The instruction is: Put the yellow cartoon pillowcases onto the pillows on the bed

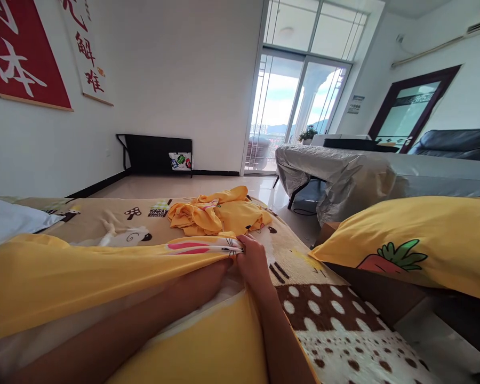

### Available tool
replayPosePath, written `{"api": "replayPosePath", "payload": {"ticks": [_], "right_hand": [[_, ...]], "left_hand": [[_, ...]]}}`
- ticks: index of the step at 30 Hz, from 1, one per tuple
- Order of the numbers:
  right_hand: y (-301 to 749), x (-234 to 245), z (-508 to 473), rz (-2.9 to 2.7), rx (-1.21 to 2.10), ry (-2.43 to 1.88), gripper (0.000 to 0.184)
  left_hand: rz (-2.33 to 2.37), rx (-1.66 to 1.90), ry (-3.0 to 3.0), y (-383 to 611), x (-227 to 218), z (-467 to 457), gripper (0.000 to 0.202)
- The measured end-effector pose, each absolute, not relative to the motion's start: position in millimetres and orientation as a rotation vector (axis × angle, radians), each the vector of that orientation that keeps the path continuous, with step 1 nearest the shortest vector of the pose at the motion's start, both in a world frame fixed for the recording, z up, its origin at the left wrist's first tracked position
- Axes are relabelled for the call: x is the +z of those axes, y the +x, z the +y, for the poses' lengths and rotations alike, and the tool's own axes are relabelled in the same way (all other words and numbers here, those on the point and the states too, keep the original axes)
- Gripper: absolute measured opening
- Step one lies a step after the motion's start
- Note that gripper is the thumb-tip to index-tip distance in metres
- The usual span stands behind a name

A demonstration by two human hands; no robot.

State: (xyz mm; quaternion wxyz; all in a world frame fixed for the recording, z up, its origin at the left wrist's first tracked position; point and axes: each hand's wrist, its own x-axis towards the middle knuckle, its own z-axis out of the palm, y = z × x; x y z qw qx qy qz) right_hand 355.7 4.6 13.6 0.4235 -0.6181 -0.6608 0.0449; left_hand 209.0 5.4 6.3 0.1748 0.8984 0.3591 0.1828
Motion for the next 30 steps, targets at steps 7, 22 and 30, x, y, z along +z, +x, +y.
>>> {"api": "replayPosePath", "payload": {"ticks": [7, 22, 30], "right_hand": [[356.0, 13.6, 5.5, -1.710, 0.231, -1.501, 0.032], [350.0, 26.0, -8.4, -1.693, 0.286, -1.457, 0.029], [347.0, 26.8, -9.3, -1.683, 0.284, -1.494, 0.014]], "left_hand": [[0.917, 0.361, 2.758, 196.7, 18.7, -2.4, 0.039], [0.884, 0.376, 2.846, 187.4, 44.4, -24.7, 0.025], [0.855, 0.493, 2.521, 187.6, 42.6, -8.8, 0.027]]}}
